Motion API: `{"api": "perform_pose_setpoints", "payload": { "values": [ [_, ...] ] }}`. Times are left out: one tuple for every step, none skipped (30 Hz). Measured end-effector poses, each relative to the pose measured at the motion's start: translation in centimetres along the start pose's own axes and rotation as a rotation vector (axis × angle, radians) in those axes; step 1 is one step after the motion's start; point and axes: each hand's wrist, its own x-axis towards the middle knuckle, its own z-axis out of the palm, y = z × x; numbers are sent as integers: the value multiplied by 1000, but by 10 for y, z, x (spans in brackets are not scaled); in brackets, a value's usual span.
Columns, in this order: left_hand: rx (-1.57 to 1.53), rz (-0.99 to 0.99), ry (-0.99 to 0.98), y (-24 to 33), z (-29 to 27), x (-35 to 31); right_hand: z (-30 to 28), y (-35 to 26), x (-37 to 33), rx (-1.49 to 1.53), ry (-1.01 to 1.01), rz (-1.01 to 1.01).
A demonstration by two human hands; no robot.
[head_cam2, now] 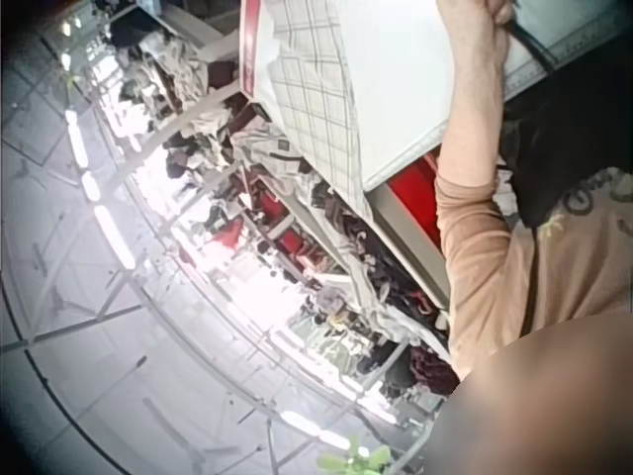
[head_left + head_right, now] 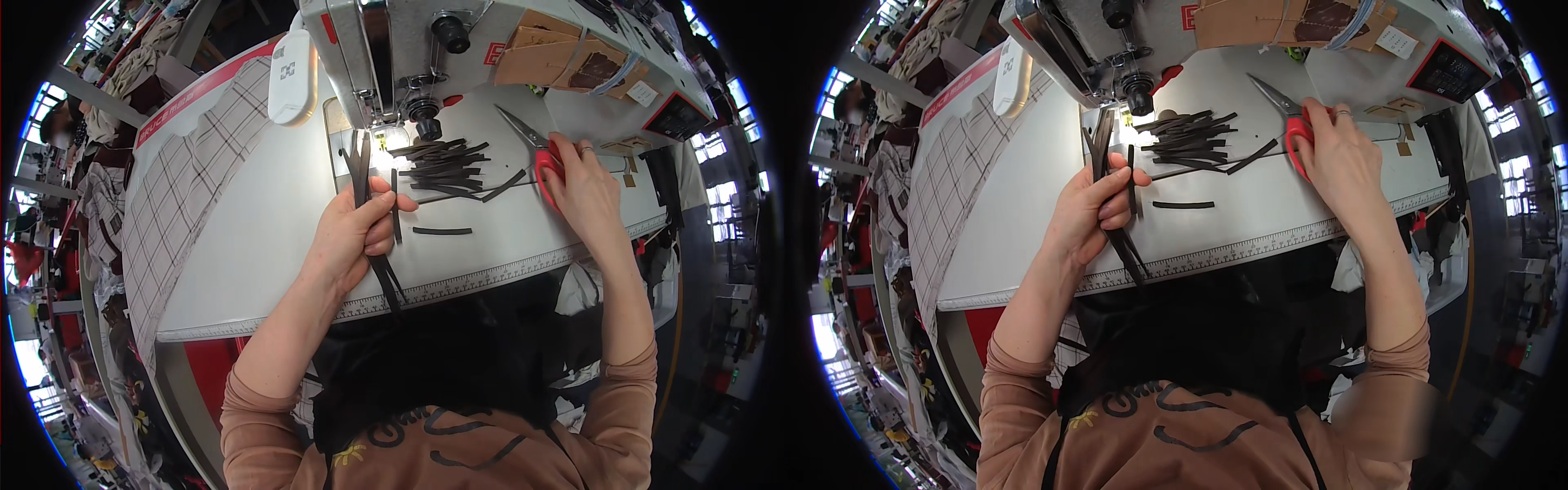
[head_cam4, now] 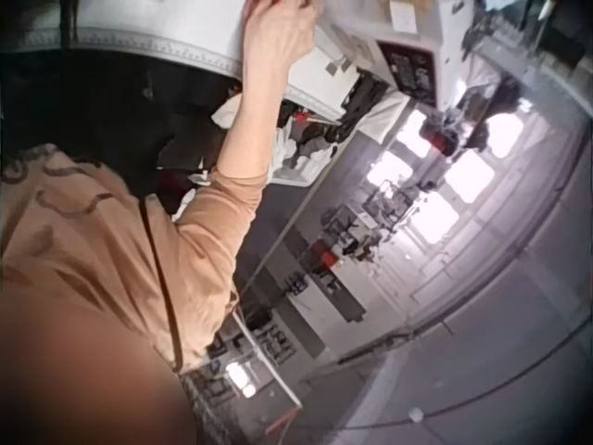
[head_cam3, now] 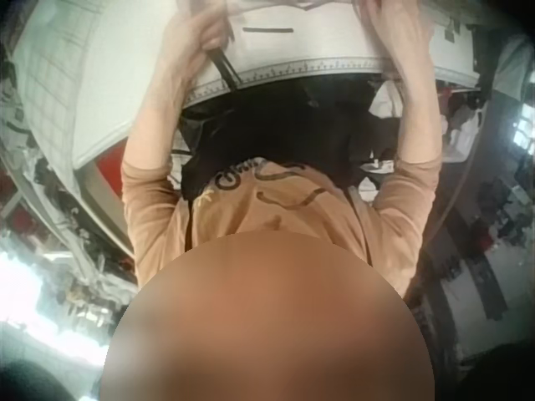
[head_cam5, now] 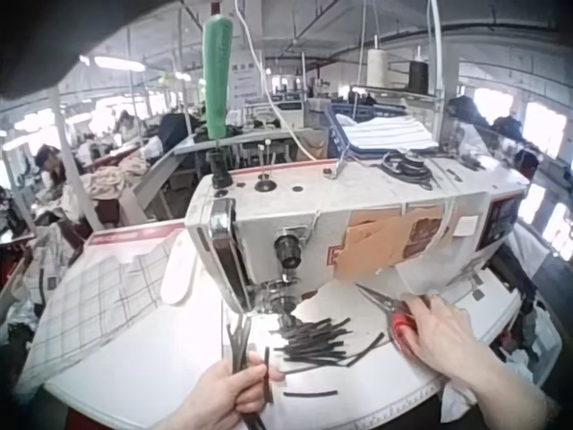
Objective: The person is manually inserting sliders onto zipper tapes and trimming them with scissors at a sewing workstation.
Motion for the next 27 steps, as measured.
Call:
{"api": "perform_pose_setpoints", "payload": {
  "values": [
    [-5,2,-2,0,1,0,4,5,0,-1,3,0],
    [-5,4,-2,0,1,0,9,8,0,-37,3,-3],
    [-7,1,-10,0,1,0,13,10,0,-73,4,-5],
    [-8,-2,-20,0,2,0,16,9,-1,-73,7,-4],
    [-6,1,-18,0,2,-1,20,9,-1,-158,85,-40],
    [-4,7,-28,-1,1,-1,20,7,-1,-243,163,-74],
    [0,14,-39,-1,2,-2,17,2,-2,-241,166,-73],
    [2,16,-36,-2,1,-3,10,-12,-2,-53,174,-101],
    [-8,12,-28,-2,1,-3,5,-28,-1,135,181,-130],
    [-18,9,-19,-3,0,-5,1,-48,-1,387,42,-135],
    [-16,11,-20,-3,0,-6,-4,-68,0,632,-97,-135],
    [-13,5,-33,-4,2,-7,1,-86,0,794,-160,-131],
    [-12,0,-45,-4,3,-8,9,-99,0,955,-224,-128],
    [-8,1,-47,-5,3,-9,12,-109,2,956,-220,-127],
    [42,-11,-48,-7,3,-9,14,-117,4,1114,-316,-73],
    [91,-24,-49,-7,3,-10,15,-120,7,1270,-415,-17],
    [92,-19,-43,-7,3,-13,15,-120,10,1273,-416,-24],
    [67,-15,-14,-5,4,-17,16,-116,15,1205,-359,-49],
    [42,-11,15,-3,4,-20,16,-112,19,1137,-302,-73],
    [40,-7,24,-1,2,-24,8,-108,23,915,-231,-109],
    [81,-23,27,0,0,-27,7,-102,25,918,-234,-114],
    [122,-39,30,1,-2,-31,6,-96,28,714,-146,-160],
    [122,-35,35,0,-5,-35,6,-93,30,511,-57,-205],
    [93,-37,25,-1,-8,-40,6,-95,29,445,5,-205],
    [65,-38,16,-2,-10,-45,3,-99,27,450,5,-210],
    [64,-36,22,-1,-12,-50,-1,-106,22,607,-36,-249],
    [117,-16,24,0,-12,-55,-3,-113,16,765,-78,-289]
  ]
}}
